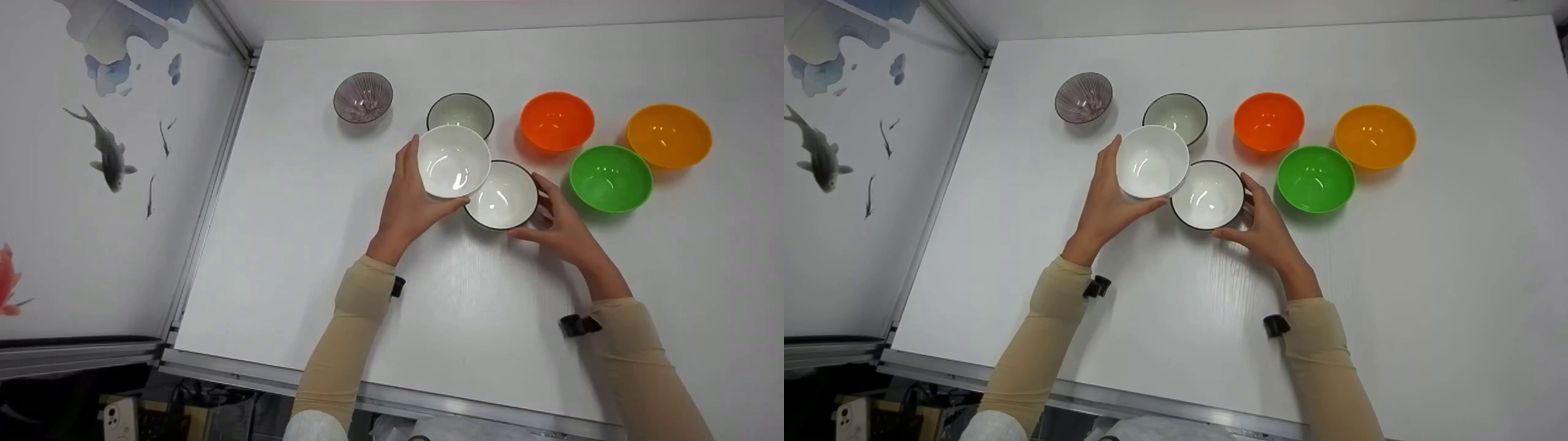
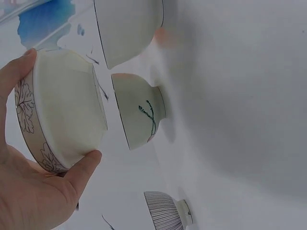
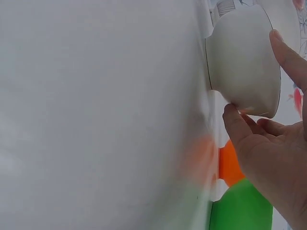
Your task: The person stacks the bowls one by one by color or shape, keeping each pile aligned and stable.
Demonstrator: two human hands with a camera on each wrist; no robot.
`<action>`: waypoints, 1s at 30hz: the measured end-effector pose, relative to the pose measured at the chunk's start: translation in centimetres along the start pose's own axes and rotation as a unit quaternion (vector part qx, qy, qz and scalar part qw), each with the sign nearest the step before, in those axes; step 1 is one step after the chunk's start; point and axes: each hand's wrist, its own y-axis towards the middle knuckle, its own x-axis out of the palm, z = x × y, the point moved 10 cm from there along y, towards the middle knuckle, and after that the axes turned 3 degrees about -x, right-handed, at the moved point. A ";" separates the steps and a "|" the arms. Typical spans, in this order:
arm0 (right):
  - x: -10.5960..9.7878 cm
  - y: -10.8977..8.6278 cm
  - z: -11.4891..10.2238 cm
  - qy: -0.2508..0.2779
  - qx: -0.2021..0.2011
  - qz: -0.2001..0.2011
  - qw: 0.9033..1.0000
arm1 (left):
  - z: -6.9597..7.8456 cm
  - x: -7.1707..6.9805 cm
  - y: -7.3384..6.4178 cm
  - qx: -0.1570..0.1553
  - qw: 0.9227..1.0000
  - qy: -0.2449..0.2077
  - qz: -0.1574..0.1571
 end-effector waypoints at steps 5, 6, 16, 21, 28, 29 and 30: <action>-0.1 -0.1 -0.1 0.002 -0.003 0.004 1.000 | 0.4 0.3 0.0 0.001 1.000 0.001 -0.006; -0.1 -0.1 -0.1 0.002 -0.004 0.005 1.000 | 0.4 0.4 0.0 0.000 1.000 0.001 -0.007; -0.1 0.0 -0.1 0.001 -0.011 0.006 1.000 | 0.7 1.0 -0.1 -0.004 1.000 -0.009 -0.016; -0.1 0.0 -0.1 0.003 -0.013 0.005 1.000 | 0.8 1.3 -0.1 -0.003 1.000 -0.010 -0.019; -0.2 0.0 -0.1 -0.017 -0.009 0.008 1.000 | 1.2 1.6 -0.3 0.011 1.000 -0.009 -0.017; -0.2 0.0 -0.1 -0.016 -0.010 0.008 1.000 | 1.3 1.7 -0.3 0.013 1.000 -0.009 -0.018; -0.1 0.0 -0.1 -0.015 -0.010 0.008 1.000 | 1.3 1.7 -0.3 0.014 1.000 -0.009 -0.018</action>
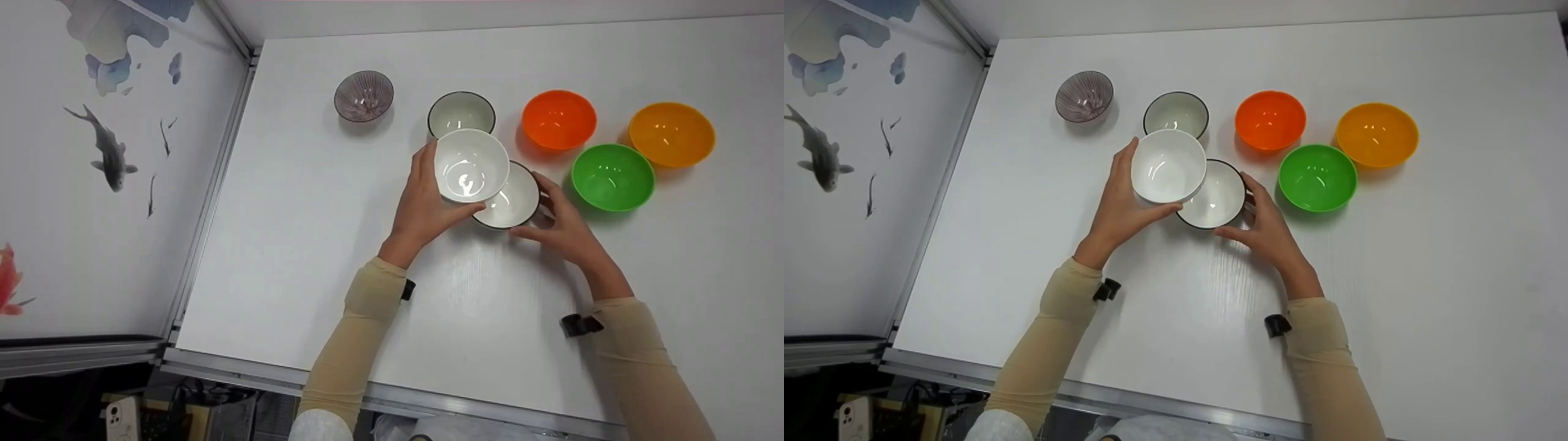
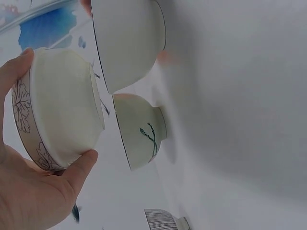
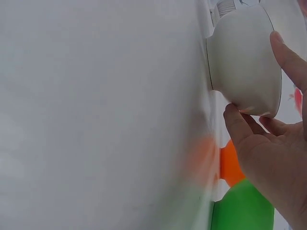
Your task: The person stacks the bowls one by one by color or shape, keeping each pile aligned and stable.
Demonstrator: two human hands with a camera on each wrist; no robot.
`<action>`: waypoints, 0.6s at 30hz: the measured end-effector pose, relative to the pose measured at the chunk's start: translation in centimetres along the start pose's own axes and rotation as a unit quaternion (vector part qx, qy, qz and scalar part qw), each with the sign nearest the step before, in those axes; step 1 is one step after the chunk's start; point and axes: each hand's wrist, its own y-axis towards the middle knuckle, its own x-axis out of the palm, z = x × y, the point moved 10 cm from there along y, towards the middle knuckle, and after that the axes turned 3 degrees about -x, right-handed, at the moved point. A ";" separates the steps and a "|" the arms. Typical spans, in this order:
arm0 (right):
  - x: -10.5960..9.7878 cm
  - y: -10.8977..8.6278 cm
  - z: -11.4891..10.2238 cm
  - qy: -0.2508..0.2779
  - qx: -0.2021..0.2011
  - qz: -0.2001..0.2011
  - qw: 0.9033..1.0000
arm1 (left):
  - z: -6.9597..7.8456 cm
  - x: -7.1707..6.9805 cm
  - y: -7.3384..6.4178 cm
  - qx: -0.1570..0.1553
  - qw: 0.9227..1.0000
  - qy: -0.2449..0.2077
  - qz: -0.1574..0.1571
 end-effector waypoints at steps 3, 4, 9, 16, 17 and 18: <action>0.1 0.0 0.0 0.018 0.000 0.001 1.000 | 0.1 0.2 0.0 0.005 1.000 -0.001 -0.001; 0.1 0.0 0.0 0.023 0.000 0.001 1.000 | 0.2 0.3 0.0 0.005 1.000 -0.001 -0.002; 0.0 -0.1 0.0 0.023 0.001 0.003 1.000 | 0.3 0.7 0.0 0.006 1.000 0.001 -0.007; 0.0 0.0 0.1 0.013 -0.008 0.007 1.000 | 0.3 1.1 -0.1 -0.001 1.000 -0.002 -0.014; 0.0 0.0 0.1 0.013 -0.009 0.007 1.000 | 0.3 1.2 -0.1 -0.003 1.000 -0.003 -0.014; 0.0 0.0 0.1 0.013 -0.010 0.007 1.000 | 0.3 1.3 -0.1 -0.003 1.000 -0.005 -0.014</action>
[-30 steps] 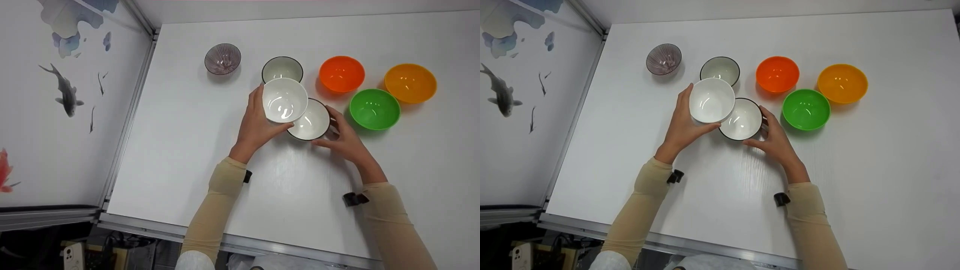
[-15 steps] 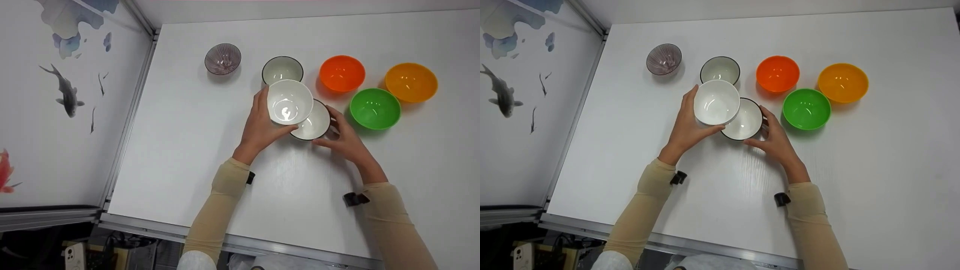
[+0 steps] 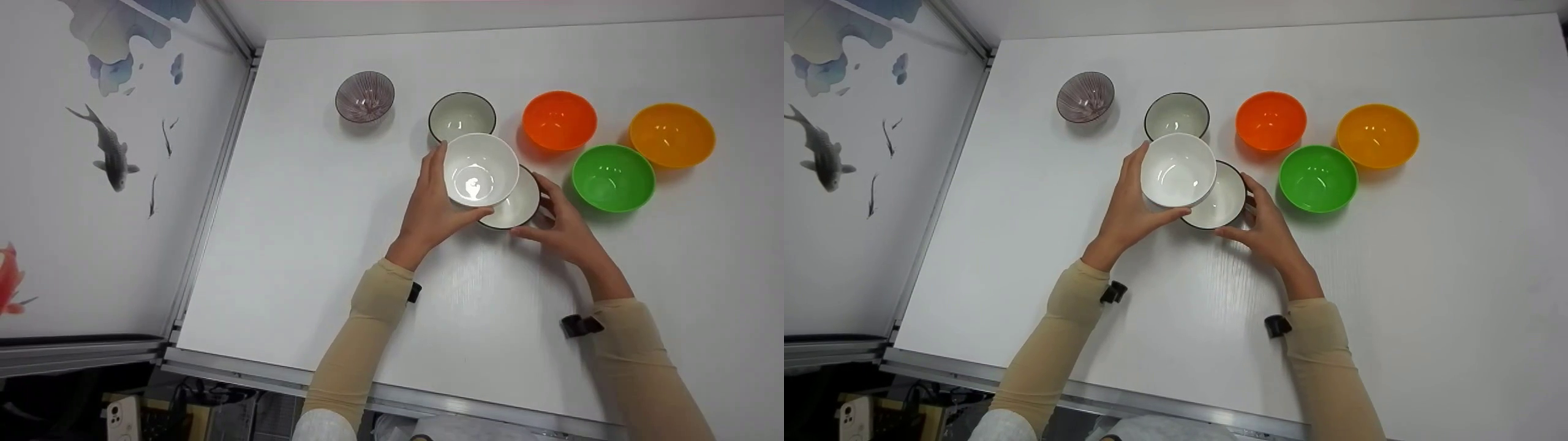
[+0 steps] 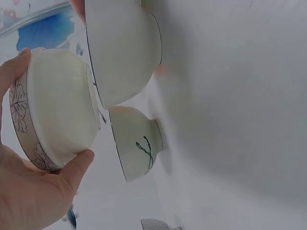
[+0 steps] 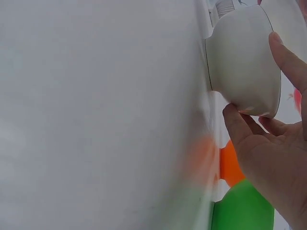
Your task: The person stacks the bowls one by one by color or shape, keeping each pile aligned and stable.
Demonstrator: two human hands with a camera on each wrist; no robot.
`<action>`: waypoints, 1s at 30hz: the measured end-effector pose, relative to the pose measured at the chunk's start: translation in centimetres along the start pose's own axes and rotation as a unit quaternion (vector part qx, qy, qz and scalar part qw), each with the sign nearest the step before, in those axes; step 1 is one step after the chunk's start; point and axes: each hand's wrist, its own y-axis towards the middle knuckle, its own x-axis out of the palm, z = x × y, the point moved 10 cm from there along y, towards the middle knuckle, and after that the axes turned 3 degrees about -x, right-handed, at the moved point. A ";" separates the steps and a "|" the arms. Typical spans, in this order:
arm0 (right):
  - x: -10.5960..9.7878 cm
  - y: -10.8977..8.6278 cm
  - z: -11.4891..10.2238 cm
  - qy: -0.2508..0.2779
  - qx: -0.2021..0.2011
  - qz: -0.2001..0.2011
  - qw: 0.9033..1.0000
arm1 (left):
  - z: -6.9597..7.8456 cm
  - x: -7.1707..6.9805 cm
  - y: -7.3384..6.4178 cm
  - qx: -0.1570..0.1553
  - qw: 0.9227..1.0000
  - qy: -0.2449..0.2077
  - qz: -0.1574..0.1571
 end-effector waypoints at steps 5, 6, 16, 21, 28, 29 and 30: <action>0.0 0.0 0.0 0.004 0.001 -0.001 1.000 | 0.1 0.2 0.0 0.004 1.000 -0.002 0.000; 0.1 0.0 0.0 0.003 0.002 -0.002 1.000 | 0.0 0.3 0.0 0.005 1.000 -0.002 0.000; 0.0 0.0 -0.2 0.003 -0.003 -0.002 1.000 | 0.1 0.9 -0.1 0.007 1.000 -0.004 -0.005; 0.1 -0.1 -0.2 0.008 -0.008 -0.003 1.000 | 0.2 1.1 -0.2 0.013 1.000 0.004 -0.005; 0.1 -0.1 -0.1 0.003 0.000 -0.006 1.000 | 0.4 1.4 -0.1 0.012 1.000 0.003 -0.012; 0.1 -0.1 -0.1 0.003 0.001 -0.007 1.000 | 0.4 1.5 -0.1 0.012 1.000 0.003 -0.012; 0.1 -0.1 -0.1 0.002 0.002 -0.007 1.000 | 0.4 1.5 -0.1 0.011 1.000 0.003 -0.012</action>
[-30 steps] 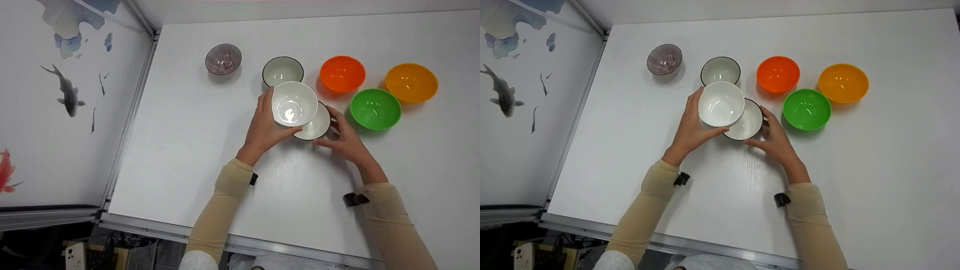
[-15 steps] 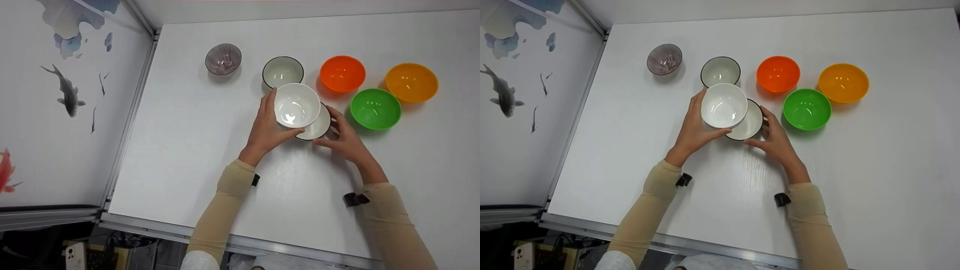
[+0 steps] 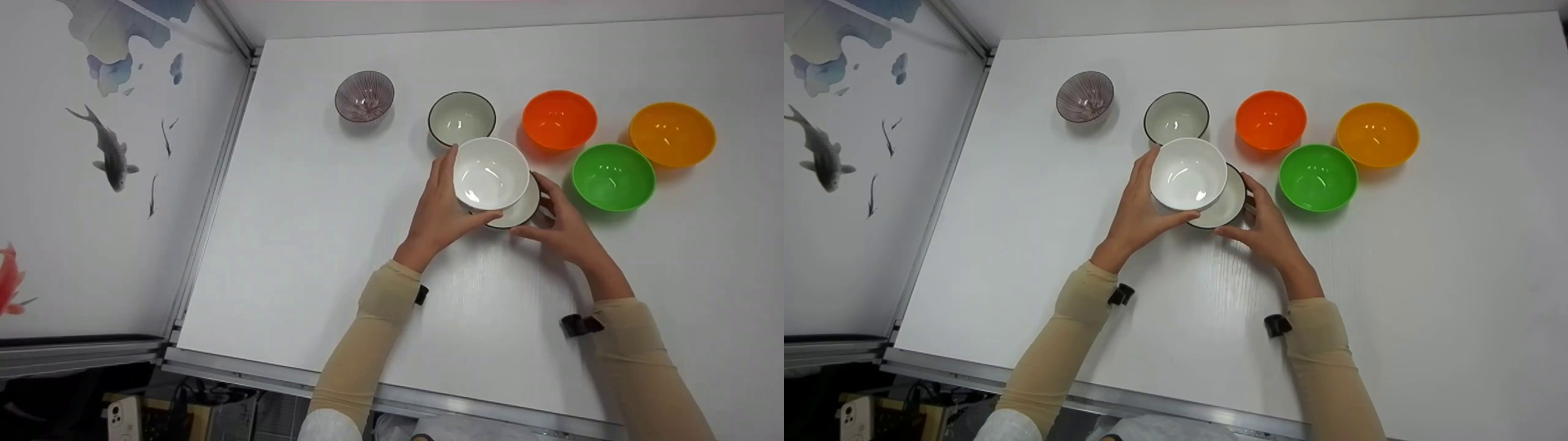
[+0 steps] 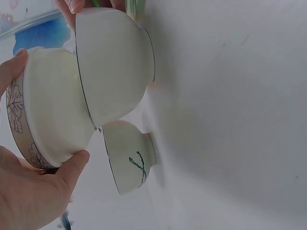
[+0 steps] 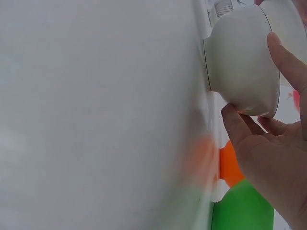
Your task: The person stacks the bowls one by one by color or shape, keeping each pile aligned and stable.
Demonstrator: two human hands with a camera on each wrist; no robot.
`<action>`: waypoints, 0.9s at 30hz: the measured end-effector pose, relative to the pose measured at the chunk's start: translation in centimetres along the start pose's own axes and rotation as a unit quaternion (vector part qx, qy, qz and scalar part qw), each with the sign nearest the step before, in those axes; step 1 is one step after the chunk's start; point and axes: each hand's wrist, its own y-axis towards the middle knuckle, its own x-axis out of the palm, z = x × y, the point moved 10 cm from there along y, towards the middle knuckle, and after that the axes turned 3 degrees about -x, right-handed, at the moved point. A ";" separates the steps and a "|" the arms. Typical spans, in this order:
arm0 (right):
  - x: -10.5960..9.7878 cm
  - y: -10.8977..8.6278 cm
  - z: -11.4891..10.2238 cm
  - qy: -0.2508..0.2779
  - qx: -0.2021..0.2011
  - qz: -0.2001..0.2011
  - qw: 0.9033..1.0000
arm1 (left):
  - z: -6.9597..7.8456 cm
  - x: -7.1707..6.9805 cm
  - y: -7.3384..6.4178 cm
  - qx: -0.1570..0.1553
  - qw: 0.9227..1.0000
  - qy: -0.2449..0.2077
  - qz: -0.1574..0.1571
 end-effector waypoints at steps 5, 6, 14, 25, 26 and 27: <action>0.0 0.0 0.0 -0.002 0.003 -0.002 1.000 | 0.1 0.3 0.0 -0.002 1.000 0.004 -0.003; 0.0 0.0 0.1 -0.001 0.003 -0.002 1.000 | 0.1 0.3 0.0 -0.003 1.000 0.004 -0.004; -0.1 -0.1 0.1 -0.001 0.000 0.001 1.000 | 0.0 1.0 -0.2 -0.008 1.000 0.009 -0.017; 0.0 -0.1 0.1 0.017 0.000 -0.001 1.000 | 0.0 2.1 -0.2 -0.005 0.999 0.017 -0.029; 0.1 -0.1 0.0 0.018 0.001 -0.002 1.000 | 0.0 2.1 -0.2 -0.004 0.999 0.016 -0.029; 0.1 -0.1 0.0 0.020 0.002 -0.002 1.000 | 0.0 2.3 -0.2 -0.004 0.999 0.017 -0.030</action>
